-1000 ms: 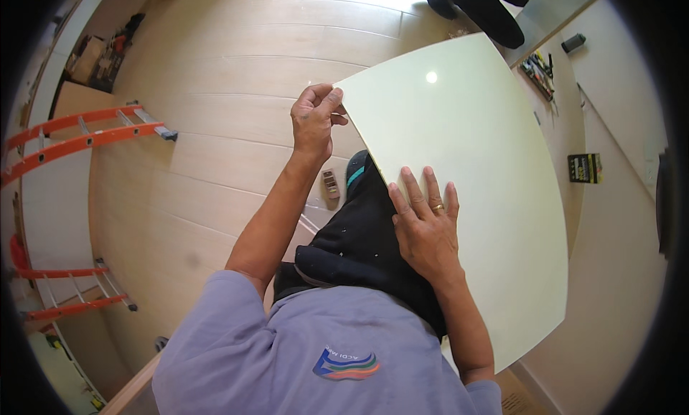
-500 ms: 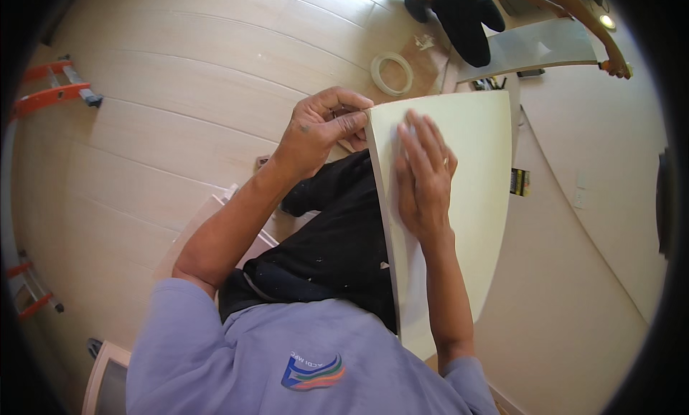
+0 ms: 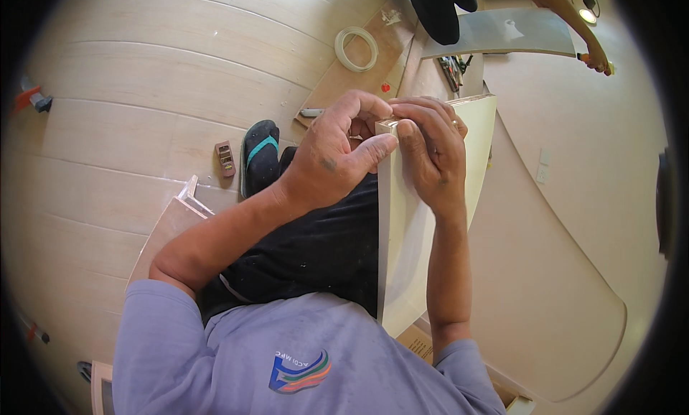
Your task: The person smooths a white cabinet door with a sanding block, then uses a utility knife to trim the edges. They flip the door and continue trimming and smoothing the edges and surface. The person works on the floor in a room with other workers and tools.
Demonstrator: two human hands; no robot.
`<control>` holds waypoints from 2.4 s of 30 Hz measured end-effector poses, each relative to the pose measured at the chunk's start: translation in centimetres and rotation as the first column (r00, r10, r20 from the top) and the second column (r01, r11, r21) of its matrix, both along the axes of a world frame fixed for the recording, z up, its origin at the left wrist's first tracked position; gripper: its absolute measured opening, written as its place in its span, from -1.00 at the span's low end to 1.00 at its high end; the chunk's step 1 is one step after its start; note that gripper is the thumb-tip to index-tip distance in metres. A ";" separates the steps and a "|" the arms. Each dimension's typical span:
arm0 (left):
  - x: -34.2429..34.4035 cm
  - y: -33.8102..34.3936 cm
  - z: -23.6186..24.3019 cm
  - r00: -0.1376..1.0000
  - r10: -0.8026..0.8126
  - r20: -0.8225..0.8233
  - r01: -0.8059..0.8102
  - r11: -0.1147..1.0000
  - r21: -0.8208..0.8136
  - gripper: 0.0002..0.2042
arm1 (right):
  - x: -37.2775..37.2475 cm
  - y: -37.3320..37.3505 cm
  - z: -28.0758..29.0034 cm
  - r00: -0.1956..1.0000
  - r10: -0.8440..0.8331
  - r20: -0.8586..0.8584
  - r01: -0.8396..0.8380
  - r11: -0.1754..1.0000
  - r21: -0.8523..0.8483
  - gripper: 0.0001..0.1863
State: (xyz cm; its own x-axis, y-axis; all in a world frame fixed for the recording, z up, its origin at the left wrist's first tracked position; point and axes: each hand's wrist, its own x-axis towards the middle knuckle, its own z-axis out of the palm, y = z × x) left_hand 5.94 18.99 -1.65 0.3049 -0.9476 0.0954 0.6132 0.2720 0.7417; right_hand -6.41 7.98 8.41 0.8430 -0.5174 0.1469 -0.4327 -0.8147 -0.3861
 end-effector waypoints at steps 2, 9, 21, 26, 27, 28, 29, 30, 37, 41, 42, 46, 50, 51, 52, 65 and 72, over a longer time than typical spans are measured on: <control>-0.6 0.1 0.5 0.999 0.045 -0.025 -0.045 0.999 0.006 -0.49 | 0.4 -0.5 1.4 0.989 0.001 -0.148 0.007 0.999 0.051 -0.83; -2.0 0.5 0.6 0.992 0.083 -0.094 -0.086 0.996 -0.033 -0.33 | -0.4 -1.4 2.2 0.982 0.008 -0.187 0.040 0.967 0.253 -0.81; -1.0 0.0 -0.2 0.994 0.052 -0.091 -0.057 0.997 -0.049 -0.45 | 0.2 -3.1 1.9 0.975 0.111 -0.192 -0.045 0.947 0.318 -0.72; -0.5 0.1 -1.0 0.984 -0.005 -0.181 -0.004 0.999 -0.048 -0.60 | 0.7 -2.7 1.6 0.975 0.063 -0.211 -0.001 0.959 0.283 -0.70; -0.5 0.1 -1.1 0.984 -0.010 -0.176 0.002 0.999 -0.043 -0.62 | 1.0 -2.5 1.8 0.961 0.057 -0.269 0.006 0.974 0.227 -0.70; -0.5 0.2 -1.1 0.984 -0.019 -0.176 0.012 0.999 -0.040 -0.63 | 1.1 -2.3 1.9 0.964 0.046 -0.262 0.016 0.973 0.228 -0.70; -0.5 0.2 -1.1 0.981 -0.022 -0.194 0.016 0.999 -0.033 -0.63 | 1.2 -2.2 1.9 0.967 0.035 -0.254 0.025 0.973 0.230 -0.70; -0.4 0.3 -1.0 0.977 -0.026 -0.211 0.021 0.999 -0.026 -0.64 | 1.2 -2.1 1.9 0.969 0.025 -0.246 0.034 0.972 0.231 -0.69; -1.3 -0.3 -1.9 0.968 0.033 -0.249 -0.035 0.999 -0.002 -0.64 | 0.9 -2.1 0.8 0.980 -0.002 -0.199 0.036 0.985 0.171 -0.63; -2.0 -0.1 -0.3 0.985 0.121 -0.125 -0.115 0.992 0.048 -0.60 | 0.7 -2.4 0.3 0.989 0.013 -0.147 0.006 0.992 0.128 -0.68; -2.6 -0.1 0.8 0.982 0.173 -0.080 -0.167 0.983 0.073 -0.59 | 0.7 -2.5 0.2 0.991 0.023 -0.129 -0.007 0.993 0.119 -0.71; -3.4 -0.5 1.2 0.946 0.268 0.184 -0.305 0.926 0.221 -0.56 | 1.4 -3.0 -0.6 0.991 0.022 -0.131 -0.004 0.991 0.135 -0.67; -2.9 -1.0 1.9 0.762 0.330 0.557 -0.517 0.828 0.217 -0.62 | 2.3 -4.5 -3.5 0.995 -0.028 0.101 0.005 0.975 0.222 -0.70; -2.8 -1.3 1.5 0.772 0.335 0.540 -0.518 0.825 0.229 -0.63 | 2.5 -4.7 -5.0 0.978 -0.059 0.201 0.002 0.963 0.271 -0.71; -2.5 -1.6 1.0 0.776 0.346 0.527 -0.525 0.818 0.236 -0.65 | 2.9 -4.6 -6.0 0.961 -0.065 0.268 0.004 0.975 0.223 -0.72; 0.7 -5.1 -1.1 0.747 0.401 0.530 -0.644 0.636 0.426 -0.75 | 4.8 -6.2 -9.6 0.871 -0.064 0.486 -0.077 0.961 0.266 -0.77; 4.0 -3.4 -0.1 0.952 0.177 0.250 -0.300 0.707 0.640 -0.57 | 4.7 -6.2 -10.5 0.893 -0.066 0.445 -0.047 0.971 0.237 -0.76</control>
State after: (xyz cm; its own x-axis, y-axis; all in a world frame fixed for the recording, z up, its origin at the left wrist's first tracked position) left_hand 9.94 15.59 -1.72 0.5683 -0.6816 -0.4610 0.4551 -0.2064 0.8662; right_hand -1.70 1.77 -2.05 0.7113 -0.5915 0.3796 -0.1758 -0.6727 -0.7187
